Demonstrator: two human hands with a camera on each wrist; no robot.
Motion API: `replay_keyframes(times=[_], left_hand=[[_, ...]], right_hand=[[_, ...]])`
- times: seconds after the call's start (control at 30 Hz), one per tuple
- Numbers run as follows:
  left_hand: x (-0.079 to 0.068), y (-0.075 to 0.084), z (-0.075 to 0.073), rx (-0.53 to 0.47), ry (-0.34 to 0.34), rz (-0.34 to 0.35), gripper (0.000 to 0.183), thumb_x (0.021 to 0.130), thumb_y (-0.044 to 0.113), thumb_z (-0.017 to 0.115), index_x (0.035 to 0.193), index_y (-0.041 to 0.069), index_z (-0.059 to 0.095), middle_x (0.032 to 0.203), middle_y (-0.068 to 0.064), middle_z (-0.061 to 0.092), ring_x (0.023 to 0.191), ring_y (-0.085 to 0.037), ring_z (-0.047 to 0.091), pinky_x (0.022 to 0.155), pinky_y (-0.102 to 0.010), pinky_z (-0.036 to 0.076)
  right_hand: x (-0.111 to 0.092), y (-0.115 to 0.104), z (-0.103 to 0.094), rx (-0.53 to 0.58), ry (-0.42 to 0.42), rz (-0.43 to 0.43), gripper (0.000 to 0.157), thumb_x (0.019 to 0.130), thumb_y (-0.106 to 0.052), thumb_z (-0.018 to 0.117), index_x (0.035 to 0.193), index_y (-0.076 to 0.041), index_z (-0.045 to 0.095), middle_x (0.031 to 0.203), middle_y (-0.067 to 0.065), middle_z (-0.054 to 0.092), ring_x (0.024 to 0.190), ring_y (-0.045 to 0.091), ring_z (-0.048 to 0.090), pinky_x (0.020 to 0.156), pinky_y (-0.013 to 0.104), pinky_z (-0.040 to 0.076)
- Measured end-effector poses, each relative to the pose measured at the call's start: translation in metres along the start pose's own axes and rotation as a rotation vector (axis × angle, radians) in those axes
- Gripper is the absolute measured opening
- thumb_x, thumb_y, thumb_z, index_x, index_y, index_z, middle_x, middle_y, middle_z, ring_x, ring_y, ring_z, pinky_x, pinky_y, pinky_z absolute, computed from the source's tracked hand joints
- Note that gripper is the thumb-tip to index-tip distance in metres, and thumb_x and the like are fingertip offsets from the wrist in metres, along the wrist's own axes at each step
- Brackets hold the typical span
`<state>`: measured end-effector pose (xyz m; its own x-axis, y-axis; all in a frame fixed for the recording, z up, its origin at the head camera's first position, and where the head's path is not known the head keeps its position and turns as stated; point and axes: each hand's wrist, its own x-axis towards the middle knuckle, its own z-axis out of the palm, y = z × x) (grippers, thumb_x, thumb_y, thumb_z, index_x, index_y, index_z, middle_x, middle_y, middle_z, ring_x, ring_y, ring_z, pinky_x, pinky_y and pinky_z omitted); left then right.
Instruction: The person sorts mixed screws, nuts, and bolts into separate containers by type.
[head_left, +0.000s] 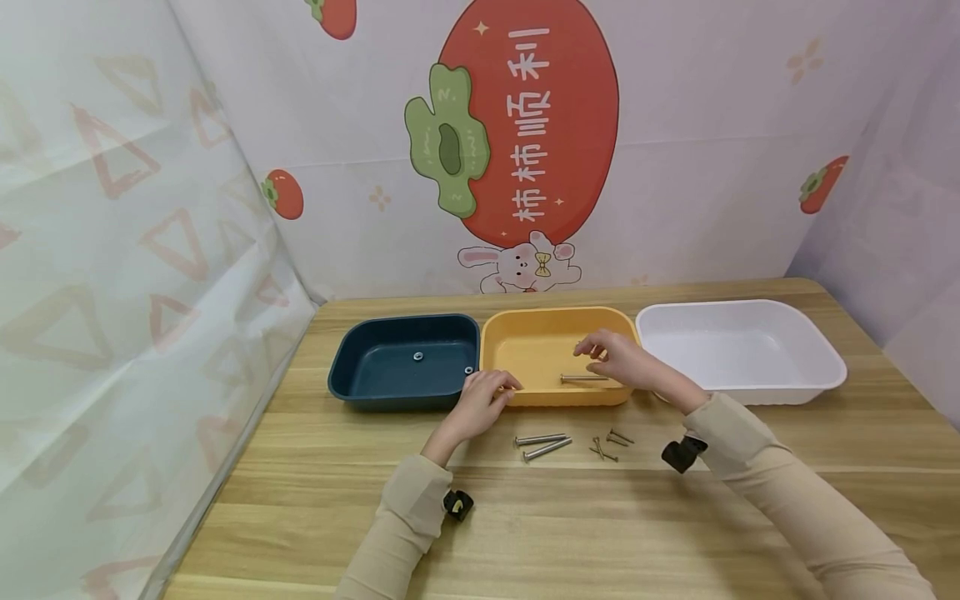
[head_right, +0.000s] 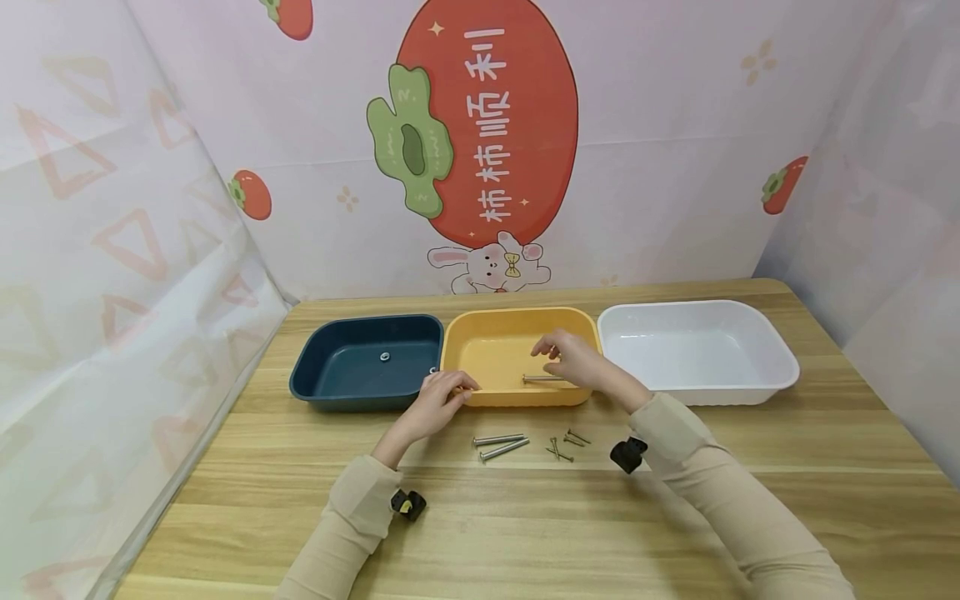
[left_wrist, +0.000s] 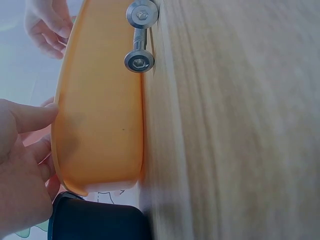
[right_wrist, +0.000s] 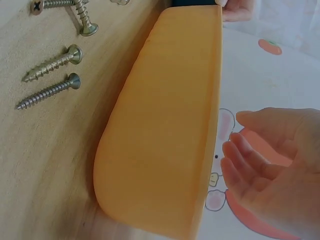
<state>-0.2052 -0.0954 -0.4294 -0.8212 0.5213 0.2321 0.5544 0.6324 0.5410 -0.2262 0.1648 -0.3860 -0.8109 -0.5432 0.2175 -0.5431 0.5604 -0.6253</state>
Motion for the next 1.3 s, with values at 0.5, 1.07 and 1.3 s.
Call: replay_keyframes(times=[0.5, 1.07, 1.3], left_hand=[[0.000, 0.001, 0.000, -0.005, -0.008, -0.005, 0.012, 0.089, 0.010, 0.052, 0.097, 0.008, 0.060, 0.092, -0.003, 0.059, 0.091, -0.020, 0.051, 0.096, -0.046, 0.021], [0.000, 0.001, -0.001, -0.005, -0.012, -0.010, 0.011, 0.089, 0.010, 0.052, 0.096, 0.009, 0.060, 0.090, -0.003, 0.059, 0.090, -0.020, 0.051, 0.097, -0.047, 0.021], [0.000, 0.001, -0.001, 0.002, -0.013, -0.012, 0.011, 0.089, 0.011, 0.051, 0.096, 0.010, 0.060, 0.090, -0.002, 0.060, 0.090, -0.020, 0.051, 0.097, -0.045, 0.021]], right_hand=[[-0.015, -0.016, 0.007, 0.036, 0.015, -0.065, 0.016, 0.076, 0.007, 0.061, 0.092, 0.005, 0.061, 0.090, 0.015, 0.061, 0.077, 0.022, 0.056, 0.069, 0.036, 0.047], [-0.034, -0.037, 0.026, 0.058, -0.058, -0.097, 0.017, 0.079, 0.002, 0.061, 0.095, -0.003, 0.061, 0.091, 0.002, 0.062, 0.082, 0.018, 0.057, 0.073, 0.035, 0.047], [-0.039, -0.041, 0.034, 0.087, -0.078, -0.113, 0.017, 0.079, 0.003, 0.060, 0.095, -0.001, 0.062, 0.091, 0.007, 0.062, 0.083, 0.016, 0.057, 0.072, 0.027, 0.047]])
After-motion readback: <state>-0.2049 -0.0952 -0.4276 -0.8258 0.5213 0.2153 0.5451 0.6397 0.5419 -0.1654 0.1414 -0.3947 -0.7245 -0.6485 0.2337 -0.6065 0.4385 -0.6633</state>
